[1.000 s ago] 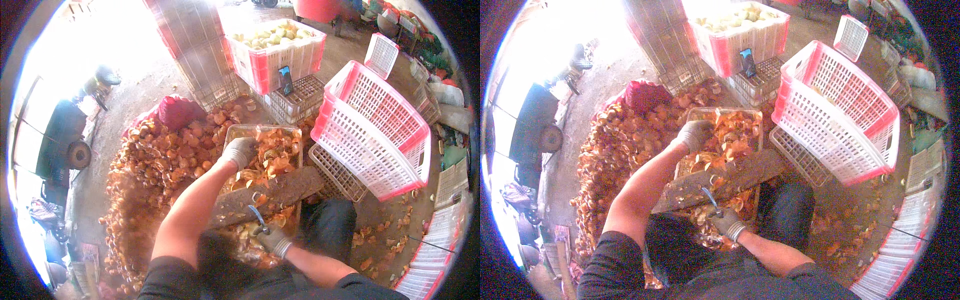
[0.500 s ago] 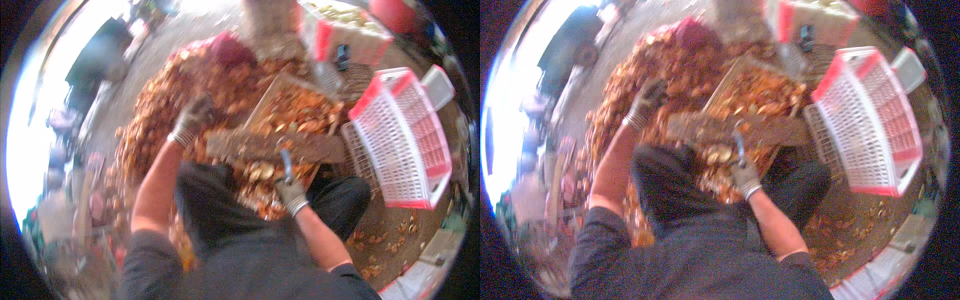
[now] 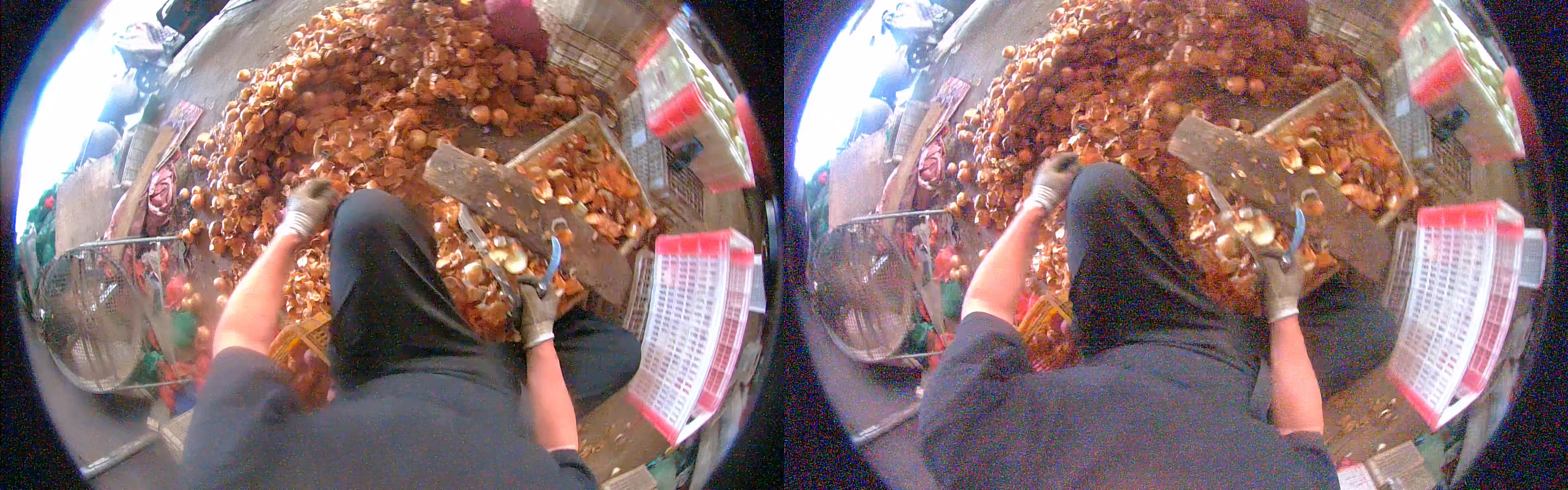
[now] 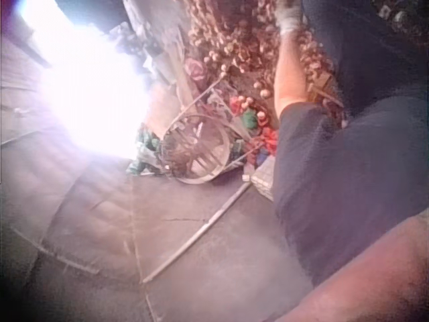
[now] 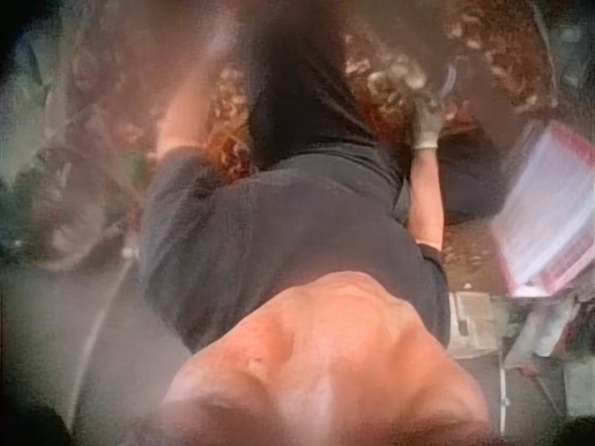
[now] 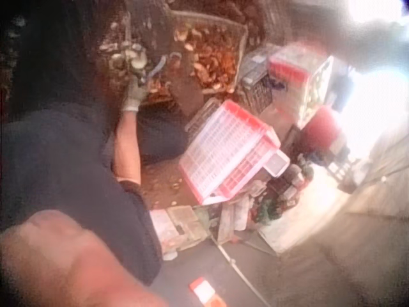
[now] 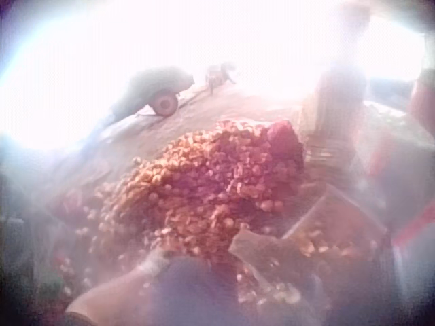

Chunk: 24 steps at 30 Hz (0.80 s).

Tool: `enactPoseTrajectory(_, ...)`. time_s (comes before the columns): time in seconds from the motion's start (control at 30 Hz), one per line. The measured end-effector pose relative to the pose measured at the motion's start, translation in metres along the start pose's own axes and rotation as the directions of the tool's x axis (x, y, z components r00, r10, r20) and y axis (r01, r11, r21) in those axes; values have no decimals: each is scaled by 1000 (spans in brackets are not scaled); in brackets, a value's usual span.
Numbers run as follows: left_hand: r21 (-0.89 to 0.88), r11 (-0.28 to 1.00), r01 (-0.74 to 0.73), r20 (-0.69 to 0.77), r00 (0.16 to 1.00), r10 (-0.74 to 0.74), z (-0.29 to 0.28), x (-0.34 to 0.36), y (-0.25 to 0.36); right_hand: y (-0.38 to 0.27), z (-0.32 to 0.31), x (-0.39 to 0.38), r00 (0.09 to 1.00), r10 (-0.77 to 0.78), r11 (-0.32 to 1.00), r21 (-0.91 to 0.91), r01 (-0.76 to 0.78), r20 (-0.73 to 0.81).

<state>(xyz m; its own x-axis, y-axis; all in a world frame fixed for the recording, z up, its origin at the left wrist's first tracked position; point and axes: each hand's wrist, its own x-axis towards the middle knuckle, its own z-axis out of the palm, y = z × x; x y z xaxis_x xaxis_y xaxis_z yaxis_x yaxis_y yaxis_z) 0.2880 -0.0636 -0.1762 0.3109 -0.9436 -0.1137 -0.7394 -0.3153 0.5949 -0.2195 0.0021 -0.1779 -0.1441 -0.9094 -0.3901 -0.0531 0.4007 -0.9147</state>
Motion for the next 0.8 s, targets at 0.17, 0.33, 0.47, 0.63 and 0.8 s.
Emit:
enactPoseTrajectory(0.17, -519, 716, 467, 515, 839, -174, 127, -12, -43, 65, -17, 35, 998, 8, 1000, -25, -10, -66)
enactPoseTrajectory(0.33, 272, 898, -346, 460, 866, 194, 178, 35, -13, 75, -18, 42, 995, 3, 956, -290, -33, -101)
enactPoseTrajectory(0.47, 419, 889, -185, 281, 957, 67, 185, 109, 4, -1, 31, 41, 991, 125, 894, -428, -133, -49)
enactPoseTrajectory(0.63, 223, 970, 94, 559, 803, -206, 265, 122, 5, -4, 36, 54, 976, 188, 830, -513, -218, -110)
enactPoseTrajectory(0.8, 216, 931, -293, 463, 870, 166, 326, 54, -17, 10, 27, 66, 919, 340, 795, -462, -394, -198)
